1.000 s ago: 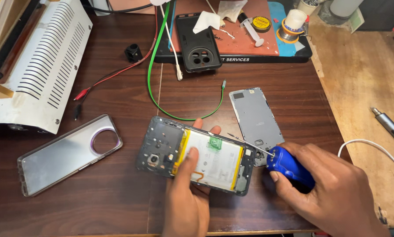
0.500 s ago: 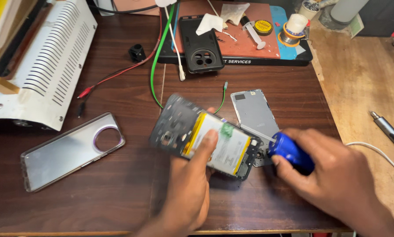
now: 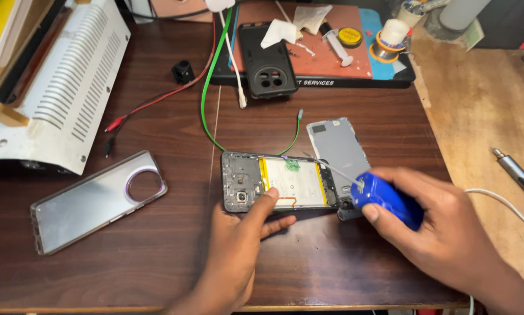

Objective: The person uses a blue electric screwdriver to remove screws from the back cover of a disassembled smartphone, holding the phone steady with the other hand. They then set the cover aside and use a long metal pry tool to work along the edge of the phone body on the workbench.

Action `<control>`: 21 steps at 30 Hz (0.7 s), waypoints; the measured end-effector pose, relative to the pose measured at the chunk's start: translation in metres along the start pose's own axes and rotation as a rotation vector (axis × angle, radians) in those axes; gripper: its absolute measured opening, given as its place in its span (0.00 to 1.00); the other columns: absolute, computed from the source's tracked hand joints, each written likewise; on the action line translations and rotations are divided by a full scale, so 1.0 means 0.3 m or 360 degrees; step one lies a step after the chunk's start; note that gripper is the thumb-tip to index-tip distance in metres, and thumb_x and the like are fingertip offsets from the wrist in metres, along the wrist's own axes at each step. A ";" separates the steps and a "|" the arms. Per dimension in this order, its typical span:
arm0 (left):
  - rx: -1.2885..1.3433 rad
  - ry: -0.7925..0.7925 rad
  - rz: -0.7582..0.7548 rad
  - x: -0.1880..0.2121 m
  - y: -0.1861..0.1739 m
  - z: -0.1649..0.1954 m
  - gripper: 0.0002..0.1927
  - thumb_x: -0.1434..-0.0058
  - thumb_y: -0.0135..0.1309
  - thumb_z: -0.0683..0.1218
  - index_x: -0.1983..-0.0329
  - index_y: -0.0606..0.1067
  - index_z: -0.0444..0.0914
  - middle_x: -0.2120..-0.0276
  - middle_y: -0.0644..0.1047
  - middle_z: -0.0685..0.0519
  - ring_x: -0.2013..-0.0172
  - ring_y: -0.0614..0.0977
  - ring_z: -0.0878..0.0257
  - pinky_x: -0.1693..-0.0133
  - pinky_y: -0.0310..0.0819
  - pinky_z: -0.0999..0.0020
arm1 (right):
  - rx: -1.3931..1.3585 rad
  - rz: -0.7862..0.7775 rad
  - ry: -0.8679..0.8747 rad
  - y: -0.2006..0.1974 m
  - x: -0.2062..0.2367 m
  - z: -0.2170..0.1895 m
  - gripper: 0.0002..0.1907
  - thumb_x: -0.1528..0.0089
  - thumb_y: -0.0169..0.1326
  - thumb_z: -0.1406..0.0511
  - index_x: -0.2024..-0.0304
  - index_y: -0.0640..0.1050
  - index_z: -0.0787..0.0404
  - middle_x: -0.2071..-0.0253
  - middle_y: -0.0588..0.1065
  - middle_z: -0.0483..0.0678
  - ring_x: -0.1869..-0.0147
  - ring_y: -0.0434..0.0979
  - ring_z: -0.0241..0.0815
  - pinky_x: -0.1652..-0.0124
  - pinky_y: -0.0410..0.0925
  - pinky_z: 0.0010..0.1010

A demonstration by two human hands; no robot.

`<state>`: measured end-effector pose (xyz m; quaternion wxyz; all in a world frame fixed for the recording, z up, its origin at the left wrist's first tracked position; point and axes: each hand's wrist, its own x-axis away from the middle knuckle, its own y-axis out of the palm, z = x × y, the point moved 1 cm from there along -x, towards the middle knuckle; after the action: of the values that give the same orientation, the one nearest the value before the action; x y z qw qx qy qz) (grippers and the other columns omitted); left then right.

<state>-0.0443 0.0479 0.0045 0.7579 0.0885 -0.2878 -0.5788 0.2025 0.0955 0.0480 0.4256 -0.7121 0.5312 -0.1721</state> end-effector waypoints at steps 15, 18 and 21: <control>-0.1537 -0.0072 -0.0185 0.014 -0.134 0.160 0.55 0.52 0.70 0.48 0.23 0.53 0.43 0.47 0.81 0.49 0.55 0.89 0.58 0.54 0.83 0.64 | -0.0763 -0.0433 0.0686 0.072 0.004 0.129 0.20 0.33 0.56 0.58 0.43 0.81 0.61 0.67 0.78 0.47 0.68 0.76 0.35 0.70 0.75 0.31; -0.2454 0.0457 -0.0121 0.041 -0.086 0.181 0.47 0.57 0.76 0.62 0.37 0.69 0.40 0.45 0.77 0.47 0.48 0.79 0.50 0.51 0.74 0.54 | -0.0265 -0.0222 0.0653 0.036 -0.018 0.092 0.22 0.38 0.60 0.57 0.44 0.82 0.60 0.71 0.81 0.50 0.70 0.79 0.37 0.68 0.74 0.31; -0.2407 0.0652 -0.0165 0.051 -0.034 0.160 0.46 0.60 0.70 0.62 0.41 0.71 0.37 0.50 0.74 0.44 0.52 0.79 0.45 0.54 0.74 0.49 | 0.0228 0.0017 0.0557 0.027 -0.016 0.040 0.24 0.42 0.64 0.54 0.49 0.81 0.59 0.71 0.81 0.51 0.70 0.80 0.42 0.67 0.73 0.35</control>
<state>-0.0761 0.0400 0.0442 0.6223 -0.3332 0.3345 -0.6244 0.2041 0.1044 0.0358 0.3773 -0.6364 0.5871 -0.3284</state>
